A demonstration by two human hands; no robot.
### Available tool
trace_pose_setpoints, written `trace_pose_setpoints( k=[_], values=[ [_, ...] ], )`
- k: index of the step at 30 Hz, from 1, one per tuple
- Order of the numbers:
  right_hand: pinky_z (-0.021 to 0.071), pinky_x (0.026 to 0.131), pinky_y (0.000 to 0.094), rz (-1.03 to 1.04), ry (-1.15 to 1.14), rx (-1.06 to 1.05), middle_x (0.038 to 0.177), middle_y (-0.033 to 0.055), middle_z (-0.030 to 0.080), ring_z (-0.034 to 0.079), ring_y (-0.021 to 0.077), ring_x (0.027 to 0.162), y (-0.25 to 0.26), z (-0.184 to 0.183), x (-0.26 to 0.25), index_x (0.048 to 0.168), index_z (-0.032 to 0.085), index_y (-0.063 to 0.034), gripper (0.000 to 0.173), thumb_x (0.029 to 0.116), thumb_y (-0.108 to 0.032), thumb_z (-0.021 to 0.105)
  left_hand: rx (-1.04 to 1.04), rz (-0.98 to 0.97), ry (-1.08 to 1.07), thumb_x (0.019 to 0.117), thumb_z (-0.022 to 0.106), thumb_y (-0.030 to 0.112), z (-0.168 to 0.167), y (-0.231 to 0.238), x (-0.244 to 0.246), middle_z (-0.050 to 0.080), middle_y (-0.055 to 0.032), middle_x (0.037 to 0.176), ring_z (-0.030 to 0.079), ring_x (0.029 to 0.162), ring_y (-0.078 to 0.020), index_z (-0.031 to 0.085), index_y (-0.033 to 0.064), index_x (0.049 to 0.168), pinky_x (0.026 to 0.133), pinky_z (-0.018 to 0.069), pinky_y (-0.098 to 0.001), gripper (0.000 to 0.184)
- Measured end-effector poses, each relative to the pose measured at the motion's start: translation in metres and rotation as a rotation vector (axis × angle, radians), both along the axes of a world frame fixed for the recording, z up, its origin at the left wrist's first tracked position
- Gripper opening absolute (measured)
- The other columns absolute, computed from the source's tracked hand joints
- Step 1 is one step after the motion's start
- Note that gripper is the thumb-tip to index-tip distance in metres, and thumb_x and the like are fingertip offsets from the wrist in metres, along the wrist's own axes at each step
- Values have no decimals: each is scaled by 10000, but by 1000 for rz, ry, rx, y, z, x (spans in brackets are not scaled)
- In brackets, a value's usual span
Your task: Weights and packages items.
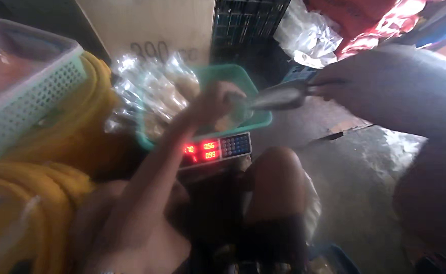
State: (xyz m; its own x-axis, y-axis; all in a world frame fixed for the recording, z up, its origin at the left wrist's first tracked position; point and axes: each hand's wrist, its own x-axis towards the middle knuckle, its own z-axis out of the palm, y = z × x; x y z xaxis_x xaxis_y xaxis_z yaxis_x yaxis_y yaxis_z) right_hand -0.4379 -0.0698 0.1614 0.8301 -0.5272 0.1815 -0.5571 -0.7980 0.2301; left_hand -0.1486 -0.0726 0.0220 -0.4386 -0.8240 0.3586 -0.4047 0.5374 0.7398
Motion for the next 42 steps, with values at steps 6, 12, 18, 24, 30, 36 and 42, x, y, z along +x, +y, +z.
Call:
trace_pose_setpoints(
  k=[6, 12, 18, 24, 30, 36, 42],
  values=[
    [494, 783, 708, -868, -361, 306, 1006, 281, 673, 662, 470, 891, 64, -62, -113, 1156, 653, 31, 184, 1061, -96, 560, -64, 21, -176, 983, 494, -10, -1, 5, -18, 704, -115, 1199, 662, 916, -163, 728, 56, 1179, 800, 538, -337, 312],
    [414, 1030, 703, -1440, -413, 612, 1157, 306, 678, 627, 494, 1142, 101, -286, -214, 1157, 688, 56, 224, 975, -68, 649, -125, 151, -385, 1006, 598, 158, 9, 21, -24, 673, -119, 1216, 592, 773, -181, 708, 95, 1226, 668, 495, -384, 254],
    [340, 1160, 640, -1535, -215, 906, 1475, 299, 506, 413, 469, 1432, 155, -464, -209, 1357, 620, 25, 392, 1006, -148, 601, -126, 230, -442, 971, 589, 265, -13, 19, 3, 621, -66, 1328, 587, 720, -121, 688, 157, 1268, 588, 492, -310, 331],
    [336, 1190, 520, -1639, -477, 1484, 1527, 311, 449, 429, 425, 1439, 135, -318, -109, 1432, 488, 118, 444, 1070, -139, 499, -76, 275, -455, 953, 582, 179, -3, 27, 3, 612, -89, 1342, 554, 703, -66, 682, 87, 1253, 584, 461, -241, 329],
    [413, 1116, 515, -1670, -957, 1285, 1374, 289, 594, 560, 399, 1312, 160, -440, -124, 1354, 594, 63, 347, 1071, -116, 503, -27, 306, -459, 962, 617, 216, -4, 32, 0, 614, -68, 1348, 553, 680, -70, 682, 114, 1263, 564, 463, -250, 325],
    [426, 1113, 511, -1823, -1148, 1079, 1363, 304, 595, 574, 401, 1289, 165, -500, -152, 1345, 588, 86, 346, 1070, -106, 503, -4, 300, -460, 932, 623, 148, -2, 37, 3, 604, -98, 1357, 593, 722, -113, 667, 95, 1291, 608, 508, -300, 365],
    [450, 1096, 505, -1791, -1186, 949, 1327, 291, 615, 594, 381, 1261, 170, -505, -169, 1329, 600, 73, 334, 1076, -129, 519, -12, 305, -414, 947, 612, 164, -5, 36, 8, 628, -92, 1272, 581, 732, -108, 674, 93, 1278, 636, 507, -287, 344]
  ],
)
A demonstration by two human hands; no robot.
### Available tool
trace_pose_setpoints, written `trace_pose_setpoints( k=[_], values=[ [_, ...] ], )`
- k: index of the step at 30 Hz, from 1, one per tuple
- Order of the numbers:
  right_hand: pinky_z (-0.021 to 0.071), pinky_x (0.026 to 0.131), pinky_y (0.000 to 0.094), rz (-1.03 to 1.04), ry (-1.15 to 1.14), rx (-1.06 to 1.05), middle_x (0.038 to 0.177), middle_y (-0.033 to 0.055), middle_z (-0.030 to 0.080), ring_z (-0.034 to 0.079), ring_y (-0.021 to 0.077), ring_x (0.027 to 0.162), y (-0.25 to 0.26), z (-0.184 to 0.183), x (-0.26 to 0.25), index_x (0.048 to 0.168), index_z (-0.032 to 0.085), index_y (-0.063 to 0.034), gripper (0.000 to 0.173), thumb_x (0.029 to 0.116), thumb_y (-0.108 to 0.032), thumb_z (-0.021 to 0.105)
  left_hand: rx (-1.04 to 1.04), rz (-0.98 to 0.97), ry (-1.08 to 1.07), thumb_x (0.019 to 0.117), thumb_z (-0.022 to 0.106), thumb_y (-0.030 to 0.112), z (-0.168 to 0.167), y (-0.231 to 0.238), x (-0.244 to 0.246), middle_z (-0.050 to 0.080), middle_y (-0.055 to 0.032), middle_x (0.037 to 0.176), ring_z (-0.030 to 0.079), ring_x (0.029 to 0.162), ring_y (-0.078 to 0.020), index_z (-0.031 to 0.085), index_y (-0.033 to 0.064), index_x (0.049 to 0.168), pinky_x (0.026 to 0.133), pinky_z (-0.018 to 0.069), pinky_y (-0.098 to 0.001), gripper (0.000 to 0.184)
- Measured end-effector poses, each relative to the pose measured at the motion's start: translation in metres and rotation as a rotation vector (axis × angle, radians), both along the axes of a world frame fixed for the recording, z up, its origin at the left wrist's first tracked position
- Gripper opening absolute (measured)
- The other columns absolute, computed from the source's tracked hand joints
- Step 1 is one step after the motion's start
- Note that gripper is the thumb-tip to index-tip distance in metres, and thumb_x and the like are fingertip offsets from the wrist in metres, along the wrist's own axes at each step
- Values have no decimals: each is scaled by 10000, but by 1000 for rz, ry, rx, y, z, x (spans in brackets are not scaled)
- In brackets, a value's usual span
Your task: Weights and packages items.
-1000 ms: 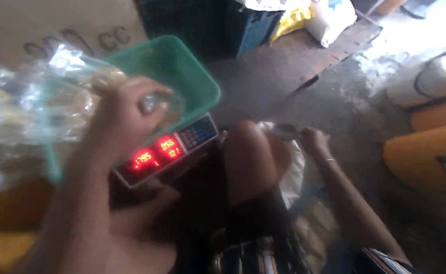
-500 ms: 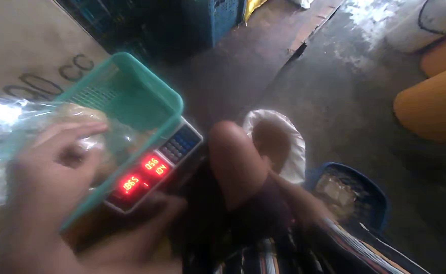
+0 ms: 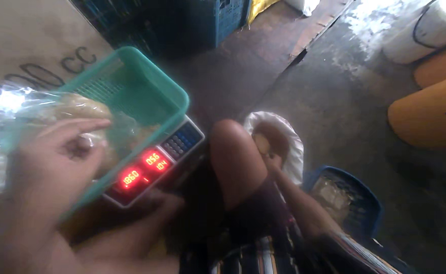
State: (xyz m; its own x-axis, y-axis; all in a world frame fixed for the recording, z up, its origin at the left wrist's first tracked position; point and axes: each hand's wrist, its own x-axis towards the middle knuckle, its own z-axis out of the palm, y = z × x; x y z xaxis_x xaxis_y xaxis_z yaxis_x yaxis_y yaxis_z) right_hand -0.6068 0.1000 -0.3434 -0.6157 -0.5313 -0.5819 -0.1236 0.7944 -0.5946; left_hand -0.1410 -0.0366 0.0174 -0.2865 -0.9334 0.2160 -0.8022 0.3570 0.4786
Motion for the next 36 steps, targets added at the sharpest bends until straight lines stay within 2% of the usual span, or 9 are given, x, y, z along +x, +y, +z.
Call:
trace_pose_setpoints(
  k=[5, 8, 11, 13, 20, 25, 27, 30, 36],
  values=[
    [465, 1077, 482, 62, 64, -78, 1296, 294, 627, 613, 372, 1223, 4, 22, -6, 1320, 594, 92, 323, 1073, -97, 510, -50, -19, 6, 995, 604, 266, -4, -1, 1, 642, -64, 1245, 574, 689, -83, 679, 143, 1269, 593, 491, -260, 310],
    [454, 1083, 475, 105, 142, -137, 1291, 319, 618, 605, 386, 1223, 5, 47, -14, 1307, 590, 124, 318, 1060, -62, 512, -45, 2, 28, 1013, 617, 198, 8, 6, -13, 649, -96, 1266, 581, 683, -111, 693, 115, 1239, 595, 500, -292, 252],
    [444, 1082, 525, 249, 285, -195, 1259, 349, 624, 605, 435, 1209, 4, 86, -22, 1278, 596, 151, 317, 1050, -54, 515, -3, 30, 31, 1019, 618, 143, 21, 11, -25, 653, -120, 1256, 625, 751, -144, 697, 92, 1219, 660, 535, -327, 221],
    [467, 1037, 565, 331, 380, -252, 1183, 352, 650, 634, 451, 1136, -3, 112, -29, 1229, 625, 152, 300, 1037, -59, 533, 15, 36, 38, 1014, 613, 154, 24, 8, -27, 655, -109, 1252, 629, 791, -123, 705, 99, 1210, 685, 538, -311, 223],
    [532, 912, 501, 548, 517, -490, 1059, 334, 681, 679, 381, 952, -45, 220, -28, 1180, 634, 176, 296, 1041, -63, 528, 89, 12, 101, 1015, 602, 98, 30, 4, -30, 640, -123, 1248, 634, 855, -132, 700, 73, 1225, 741, 532, -284, 233],
    [549, 815, 380, 739, 556, -682, 961, 263, 690, 668, 222, 840, -80, 295, -2, 1122, 646, 158, 264, 1029, -68, 546, 100, 6, 153, 997, 602, 58, 30, 2, -29, 650, -117, 1206, 624, 801, -113, 703, 65, 1213, 717, 535, -276, 239],
    [559, 812, 339, 800, 524, -749, 963, 219, 696, 665, 159, 828, -93, 322, 15, 1133, 655, 137, 253, 1024, -69, 557, 106, 3, 178, 994, 597, 49, 30, 1, -29, 651, -112, 1193, 619, 799, -114, 701, 63, 1215, 717, 532, -277, 244],
    [578, 806, 239, 914, 437, -842, 953, 87, 703, 664, 22, 823, -107, 357, 48, 1130, 670, 72, 231, 1000, -97, 582, 105, -5, 215, 988, 594, 33, 28, -1, -27, 659, -117, 1187, 635, 808, -125, 704, 50, 1211, 739, 550, -287, 249],
    [566, 738, 227, 1163, 392, -825, 886, 35, 710, 657, 34, 772, -123, 412, 116, 1061, 707, 11, 125, 986, -38, 620, 97, -65, 228, 990, 573, 18, 23, -4, -25, 667, -125, 1240, 622, 807, -140, 701, 38, 1236, 729, 531, -307, 278]
  ],
)
